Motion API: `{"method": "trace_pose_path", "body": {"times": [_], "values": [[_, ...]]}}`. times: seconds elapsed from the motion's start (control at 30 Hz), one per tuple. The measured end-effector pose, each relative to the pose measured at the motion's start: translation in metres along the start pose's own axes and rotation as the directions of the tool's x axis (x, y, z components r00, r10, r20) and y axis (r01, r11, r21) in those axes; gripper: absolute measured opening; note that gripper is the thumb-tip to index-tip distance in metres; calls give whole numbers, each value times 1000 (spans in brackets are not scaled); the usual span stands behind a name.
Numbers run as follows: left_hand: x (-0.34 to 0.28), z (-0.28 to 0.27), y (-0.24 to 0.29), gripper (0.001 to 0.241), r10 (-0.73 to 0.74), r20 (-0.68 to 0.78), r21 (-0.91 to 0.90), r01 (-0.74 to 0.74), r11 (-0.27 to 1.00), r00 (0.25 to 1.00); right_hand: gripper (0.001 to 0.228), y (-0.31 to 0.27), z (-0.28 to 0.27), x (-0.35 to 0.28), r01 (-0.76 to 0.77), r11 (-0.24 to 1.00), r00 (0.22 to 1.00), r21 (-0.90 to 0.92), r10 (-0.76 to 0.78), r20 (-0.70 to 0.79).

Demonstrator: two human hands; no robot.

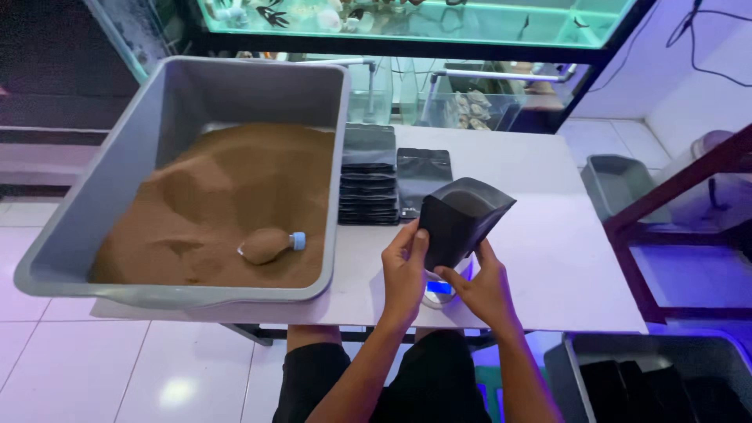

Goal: The person fills a black pouch with substrate by hand using a plastic scoop, weighs the pouch on a digital scale, and then places the filled pouch into a container with other pouches.

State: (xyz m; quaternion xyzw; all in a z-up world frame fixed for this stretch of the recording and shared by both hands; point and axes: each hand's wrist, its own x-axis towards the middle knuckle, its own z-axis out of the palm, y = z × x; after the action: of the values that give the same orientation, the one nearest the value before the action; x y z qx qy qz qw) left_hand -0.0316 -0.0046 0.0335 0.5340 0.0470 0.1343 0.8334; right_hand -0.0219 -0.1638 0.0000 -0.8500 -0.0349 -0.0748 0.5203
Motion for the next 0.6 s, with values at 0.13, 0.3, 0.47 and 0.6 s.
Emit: {"method": "trace_pose_path", "body": {"times": [0.13,0.3,0.47,0.6], "values": [[12,6,-22,34,3,24,27,-4,1000,1000,90,-7,-9,2,-30,996,1000,-82,29,-9],[28,5,-52,33,62,40,78,-65,995,997,85,10,-9,14,8,995,1000,-102,-6,24],[19,3,-39,42,66,76,85,-72,994,995,90,26,-10,11,36,991,999,-126,-30,44],[20,-7,-47,51,112,92,95,-121,988,989,71,10,-26,0,70,998,997,-9,-70,19]]}}
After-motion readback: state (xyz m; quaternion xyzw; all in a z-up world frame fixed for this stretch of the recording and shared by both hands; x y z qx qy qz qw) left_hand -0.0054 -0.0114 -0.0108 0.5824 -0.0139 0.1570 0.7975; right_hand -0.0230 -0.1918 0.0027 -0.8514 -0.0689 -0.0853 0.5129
